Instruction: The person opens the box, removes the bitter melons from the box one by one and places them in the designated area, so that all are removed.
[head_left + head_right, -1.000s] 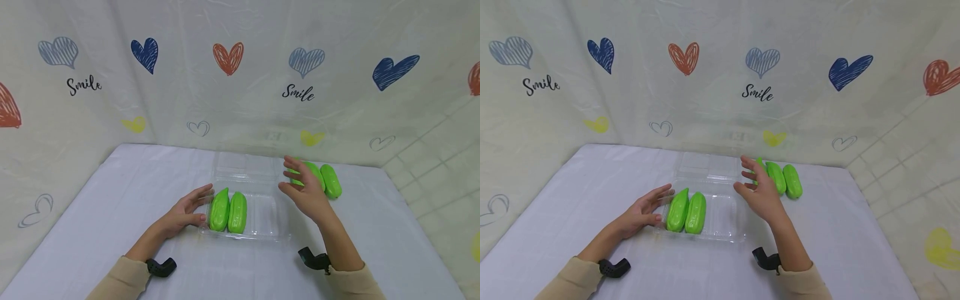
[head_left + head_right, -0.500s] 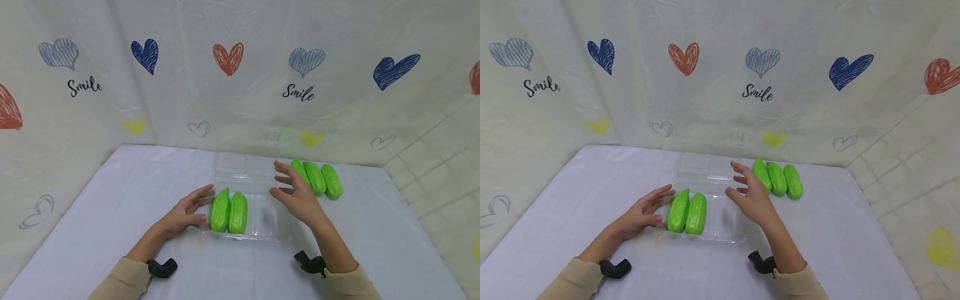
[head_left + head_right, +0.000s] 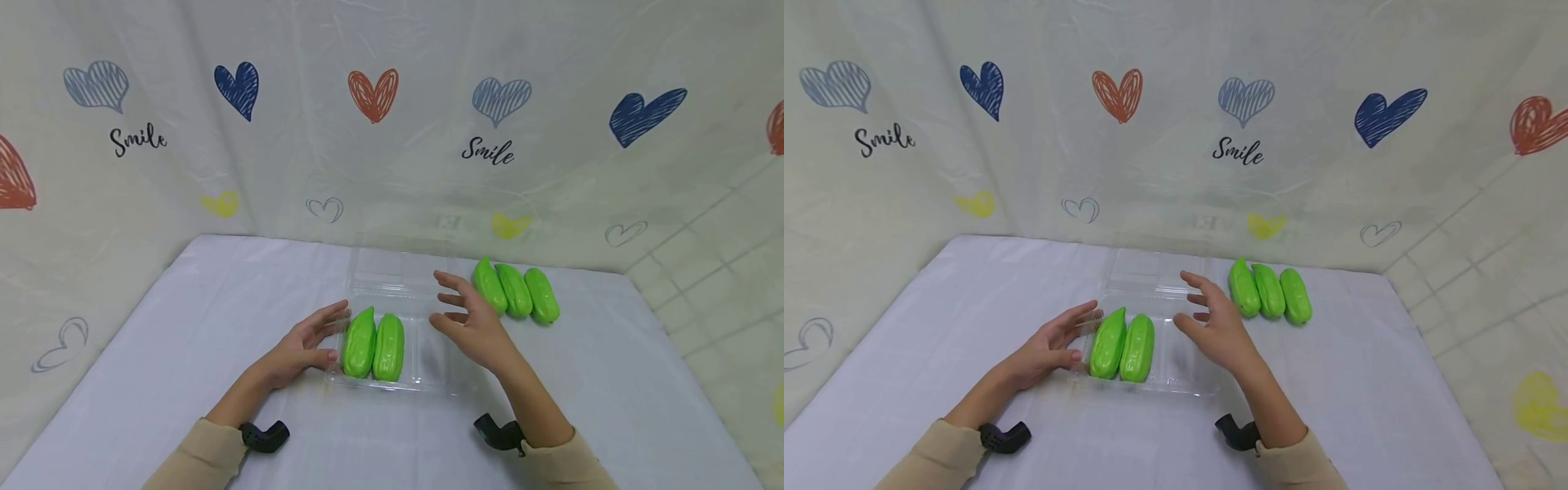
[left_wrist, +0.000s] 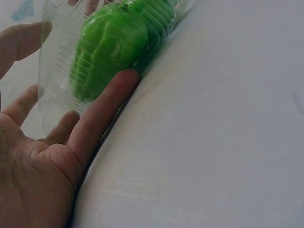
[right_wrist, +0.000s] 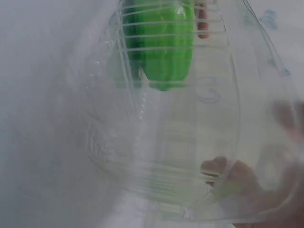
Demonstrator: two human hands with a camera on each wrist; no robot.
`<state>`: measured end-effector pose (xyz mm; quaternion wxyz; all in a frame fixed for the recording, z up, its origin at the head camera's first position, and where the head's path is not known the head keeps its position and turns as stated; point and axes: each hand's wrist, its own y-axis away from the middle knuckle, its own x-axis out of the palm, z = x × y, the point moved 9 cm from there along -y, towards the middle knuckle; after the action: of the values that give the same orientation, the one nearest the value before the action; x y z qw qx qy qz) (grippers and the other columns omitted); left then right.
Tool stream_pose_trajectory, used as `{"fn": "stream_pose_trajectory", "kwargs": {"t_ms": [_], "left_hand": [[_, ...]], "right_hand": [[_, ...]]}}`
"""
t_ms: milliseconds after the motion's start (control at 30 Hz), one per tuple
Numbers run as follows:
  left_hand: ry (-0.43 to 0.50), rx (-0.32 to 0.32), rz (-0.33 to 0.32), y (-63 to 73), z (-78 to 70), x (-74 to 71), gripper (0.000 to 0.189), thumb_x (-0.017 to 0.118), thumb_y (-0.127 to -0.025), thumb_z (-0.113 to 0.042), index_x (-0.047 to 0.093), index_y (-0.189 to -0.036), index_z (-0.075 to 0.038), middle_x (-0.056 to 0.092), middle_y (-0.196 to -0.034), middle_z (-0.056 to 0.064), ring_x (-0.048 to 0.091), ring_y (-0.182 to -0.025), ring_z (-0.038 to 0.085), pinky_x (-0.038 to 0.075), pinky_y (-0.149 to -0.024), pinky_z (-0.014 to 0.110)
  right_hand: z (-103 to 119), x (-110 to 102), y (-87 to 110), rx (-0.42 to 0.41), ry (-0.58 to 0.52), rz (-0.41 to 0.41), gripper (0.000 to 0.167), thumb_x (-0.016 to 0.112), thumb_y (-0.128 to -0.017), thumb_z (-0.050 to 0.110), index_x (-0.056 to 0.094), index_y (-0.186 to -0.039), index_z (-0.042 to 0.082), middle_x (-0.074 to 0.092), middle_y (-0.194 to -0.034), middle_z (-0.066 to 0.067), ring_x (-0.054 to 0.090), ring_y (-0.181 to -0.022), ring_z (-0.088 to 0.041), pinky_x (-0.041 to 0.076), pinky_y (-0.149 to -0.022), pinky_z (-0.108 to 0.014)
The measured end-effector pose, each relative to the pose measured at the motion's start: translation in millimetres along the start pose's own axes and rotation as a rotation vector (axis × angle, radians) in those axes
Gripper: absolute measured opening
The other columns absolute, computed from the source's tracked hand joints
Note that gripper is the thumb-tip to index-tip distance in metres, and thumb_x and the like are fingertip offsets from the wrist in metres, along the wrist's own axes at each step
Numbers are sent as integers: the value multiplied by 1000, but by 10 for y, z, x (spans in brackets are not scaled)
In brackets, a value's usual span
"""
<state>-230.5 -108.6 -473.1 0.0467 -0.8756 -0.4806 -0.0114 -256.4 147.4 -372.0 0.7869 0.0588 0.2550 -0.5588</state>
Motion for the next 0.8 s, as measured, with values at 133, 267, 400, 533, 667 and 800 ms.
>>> {"fn": "stream_pose_trajectory", "kwargs": {"t_ms": [133,267,400,533,667,800], "left_hand": [[-1,2,-2,0,-10,-1,88,69,-88,-2,18,-160,-12,18,-165,16,19,-150,41,53,-94,35],[-3,1,-3,3,-10,1,88,68,-88,-3,18,-160,-12,17,-165,16,19,-150,41,52,-94,34],[-2,1,0,3,-13,6,87,68,-89,-2,18,-160,-12,17,-165,16,18,-150,41,53,-93,35],[2,6,3,2,-17,2,88,68,-89,-1,18,-160,-11,17,-164,17,18,-150,42,54,-91,36],[-1,5,-1,4,-19,1,88,68,-89,-1,18,-160,-12,17,-165,17,19,-150,42,54,-92,35],[-6,-1,-2,9,-5,-2,87,68,-89,-2,18,-160,-12,17,-165,16,19,-150,42,54,-92,35]], "right_hand": [[-3,51,-2,1,-3,16,64,69,-92,11,42,-149,22,42,-155,1,53,-132,-32,48,-100,-54],[-7,90,2,0,11,25,64,69,-92,12,42,-149,22,42,-154,1,53,-132,-32,49,-99,-52],[-19,121,5,1,9,32,63,69,-92,11,42,-149,22,42,-154,2,53,-132,-32,49,-99,-52],[-14,153,6,-2,0,39,63,69,-92,11,43,-149,22,43,-154,2,53,-132,-32,49,-99,-54],[-25,193,6,-7,4,52,63,69,-92,12,43,-149,22,42,-155,0,53,-132,-34,49,-98,-55],[-36,223,15,-2,4,61,63,70,-92,12,43,-149,23,42,-155,1,52,-133,-35,49,-98,-55]]}}
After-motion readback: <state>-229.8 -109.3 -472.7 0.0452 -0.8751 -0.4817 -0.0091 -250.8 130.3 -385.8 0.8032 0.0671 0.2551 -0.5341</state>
